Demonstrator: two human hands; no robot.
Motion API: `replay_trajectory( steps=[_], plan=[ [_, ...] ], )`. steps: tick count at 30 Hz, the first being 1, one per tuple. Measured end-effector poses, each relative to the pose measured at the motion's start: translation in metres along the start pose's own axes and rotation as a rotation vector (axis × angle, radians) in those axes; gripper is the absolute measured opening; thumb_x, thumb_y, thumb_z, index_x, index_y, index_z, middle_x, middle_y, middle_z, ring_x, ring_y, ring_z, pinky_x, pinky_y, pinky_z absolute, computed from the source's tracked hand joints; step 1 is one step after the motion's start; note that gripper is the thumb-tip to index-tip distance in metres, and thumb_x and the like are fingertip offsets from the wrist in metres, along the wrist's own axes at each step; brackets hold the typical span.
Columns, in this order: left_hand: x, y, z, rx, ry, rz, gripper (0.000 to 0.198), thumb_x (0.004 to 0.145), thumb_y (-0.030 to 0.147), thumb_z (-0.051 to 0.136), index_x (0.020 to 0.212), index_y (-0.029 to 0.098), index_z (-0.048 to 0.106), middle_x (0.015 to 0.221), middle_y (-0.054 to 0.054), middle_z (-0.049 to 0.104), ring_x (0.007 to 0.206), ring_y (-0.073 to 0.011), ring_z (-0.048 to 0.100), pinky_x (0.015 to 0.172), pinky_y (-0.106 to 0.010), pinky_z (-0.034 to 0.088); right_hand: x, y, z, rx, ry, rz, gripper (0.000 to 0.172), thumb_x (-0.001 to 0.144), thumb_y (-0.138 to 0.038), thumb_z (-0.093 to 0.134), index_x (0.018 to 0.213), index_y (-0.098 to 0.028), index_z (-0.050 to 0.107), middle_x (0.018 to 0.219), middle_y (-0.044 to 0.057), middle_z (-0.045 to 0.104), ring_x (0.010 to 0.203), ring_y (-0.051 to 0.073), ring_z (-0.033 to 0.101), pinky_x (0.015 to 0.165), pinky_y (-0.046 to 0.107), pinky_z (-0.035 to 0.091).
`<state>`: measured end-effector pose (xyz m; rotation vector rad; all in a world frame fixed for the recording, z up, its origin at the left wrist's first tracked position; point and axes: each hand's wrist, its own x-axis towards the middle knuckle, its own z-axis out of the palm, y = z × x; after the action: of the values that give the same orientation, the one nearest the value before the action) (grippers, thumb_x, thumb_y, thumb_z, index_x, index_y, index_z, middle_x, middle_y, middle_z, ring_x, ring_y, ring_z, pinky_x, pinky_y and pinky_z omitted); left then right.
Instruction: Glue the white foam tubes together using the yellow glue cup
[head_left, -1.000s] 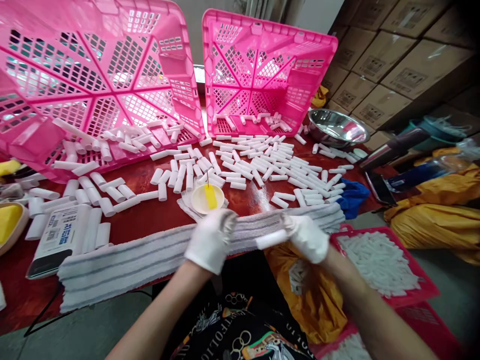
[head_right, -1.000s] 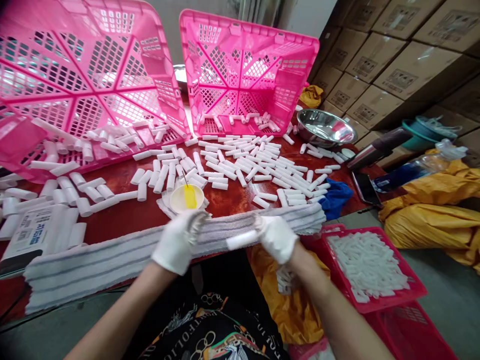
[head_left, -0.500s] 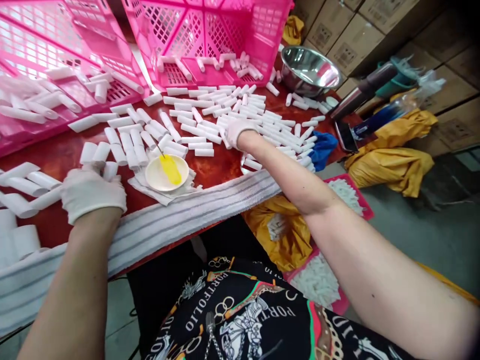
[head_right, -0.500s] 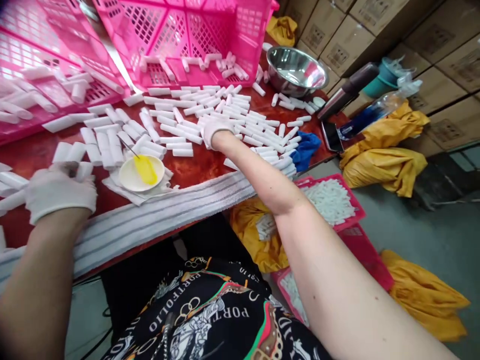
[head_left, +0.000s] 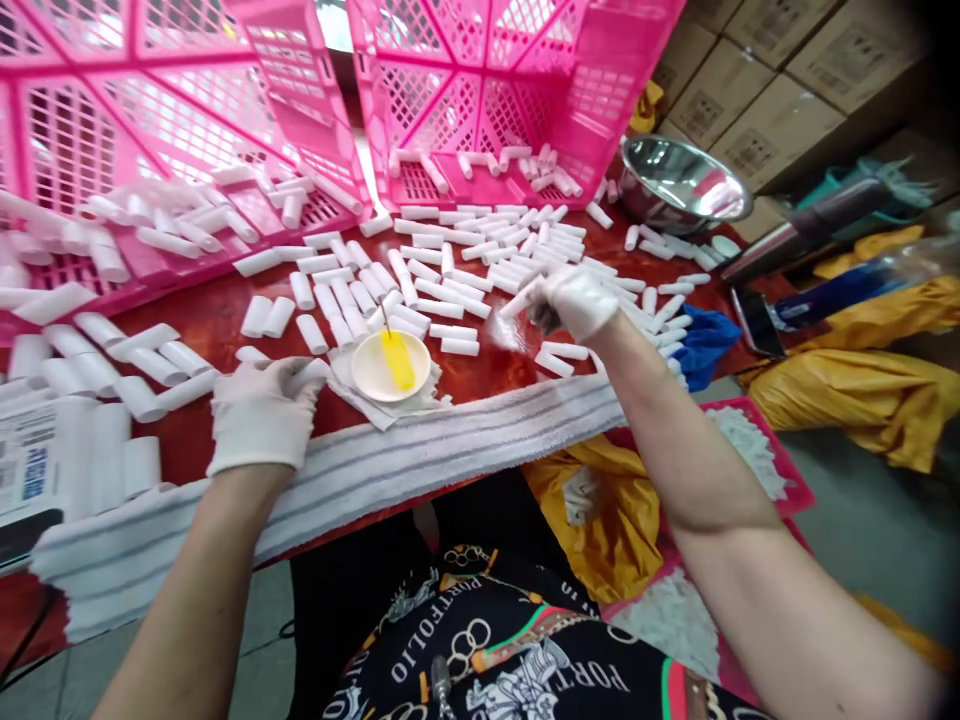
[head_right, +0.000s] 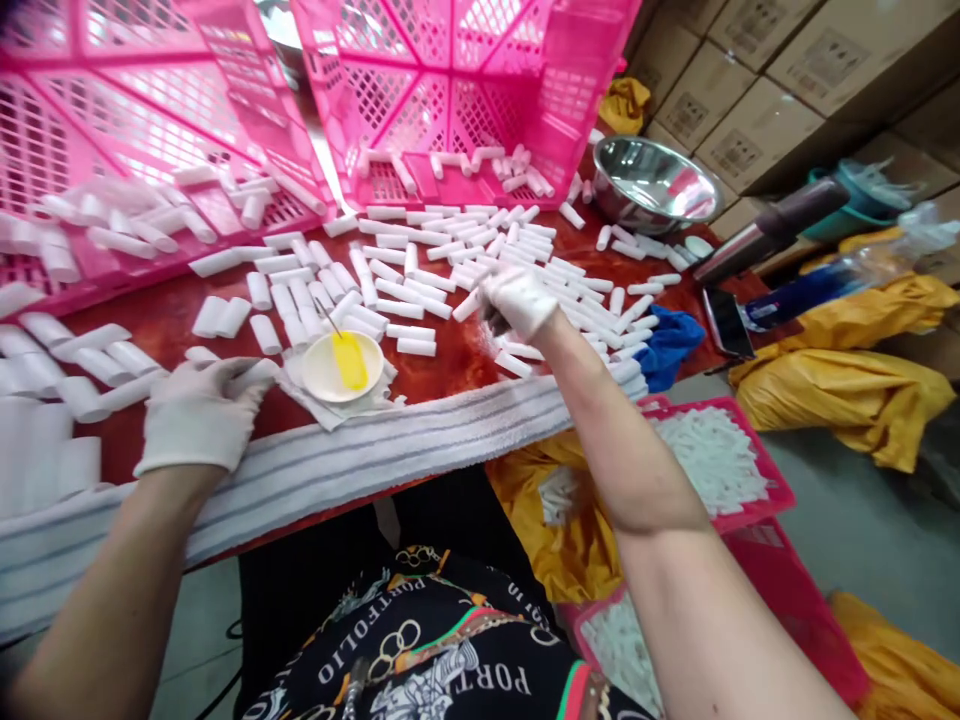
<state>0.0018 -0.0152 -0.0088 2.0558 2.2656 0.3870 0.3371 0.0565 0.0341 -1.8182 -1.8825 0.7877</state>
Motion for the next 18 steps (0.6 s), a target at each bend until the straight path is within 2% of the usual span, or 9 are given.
replay_trajectory(
  steps=[3,5,6,9,12,14,18],
  plan=[
    [-0.008,0.002,0.003,-0.24,0.112,-0.048,0.048,0.08,0.054,0.044,0.106,0.017,0.063,0.096,-0.01,0.061,0.087,-0.0231,0.053,0.086,-0.038,0.041,-0.022,-0.009,0.03,0.435,-0.231,-0.041,0.035,0.084,-0.038,0.049,0.108,-0.015,0.057,0.065,0.0,0.063,0.05,0.01,0.057,0.045,0.021,0.047],
    [-0.012,0.007,0.008,-0.473,0.099,-0.073,0.045,0.081,0.051,0.046,0.11,0.019,0.059,0.1,-0.007,0.063,0.089,-0.0195,0.056,0.087,-0.032,0.042,-0.026,-0.021,0.058,0.66,-0.323,-0.07,0.043,0.08,-0.045,0.053,0.111,-0.016,0.058,0.063,-0.001,0.061,0.048,0.009,0.054,0.043,0.021,0.045],
    [-0.014,0.011,0.012,-0.575,0.072,-0.084,0.045,0.081,0.05,0.047,0.111,0.02,0.057,0.102,-0.005,0.063,0.09,-0.018,0.057,0.086,-0.029,0.043,-0.025,-0.027,0.071,0.686,-0.319,-0.083,0.045,0.081,-0.047,0.052,0.111,-0.015,0.059,0.063,0.0,0.061,0.048,0.009,0.054,0.043,0.021,0.045],
    [-0.014,0.017,0.025,-0.745,0.015,-0.123,0.043,0.081,0.048,0.048,0.113,0.02,0.054,0.105,-0.005,0.064,0.093,-0.017,0.059,0.086,-0.027,0.044,-0.013,-0.041,0.102,0.567,-0.183,-0.17,0.039,0.082,-0.042,0.052,0.108,-0.015,0.062,0.073,0.002,0.065,0.06,0.011,0.059,0.055,0.023,0.05],
    [-0.012,0.017,0.033,-0.781,-0.034,-0.139,0.044,0.082,0.046,0.047,0.116,0.019,0.052,0.109,-0.008,0.063,0.099,-0.0187,0.06,0.088,-0.028,0.044,-0.005,-0.04,0.116,0.337,-0.017,-0.378,0.027,0.081,-0.032,0.055,0.1,-0.017,0.067,0.087,0.004,0.066,0.079,0.015,0.062,0.075,0.028,0.051],
    [-0.01,0.016,0.033,-0.748,-0.062,-0.138,0.043,0.082,0.045,0.046,0.116,0.018,0.051,0.11,-0.009,0.063,0.101,-0.0199,0.059,0.088,-0.029,0.044,-0.005,-0.033,0.12,0.247,0.013,-0.464,0.025,0.081,-0.03,0.055,0.097,-0.017,0.068,0.088,0.005,0.066,0.082,0.017,0.062,0.08,0.031,0.05],
    [-0.009,0.017,0.028,-0.606,-0.073,-0.156,0.041,0.083,0.044,0.045,0.116,0.019,0.052,0.109,-0.01,0.064,0.098,-0.0233,0.06,0.086,-0.033,0.045,-0.009,-0.022,0.127,0.281,0.018,-0.458,0.032,0.082,-0.033,0.053,0.109,-0.019,0.063,0.102,0.004,0.066,0.092,0.018,0.062,0.086,0.032,0.049]
  ],
)
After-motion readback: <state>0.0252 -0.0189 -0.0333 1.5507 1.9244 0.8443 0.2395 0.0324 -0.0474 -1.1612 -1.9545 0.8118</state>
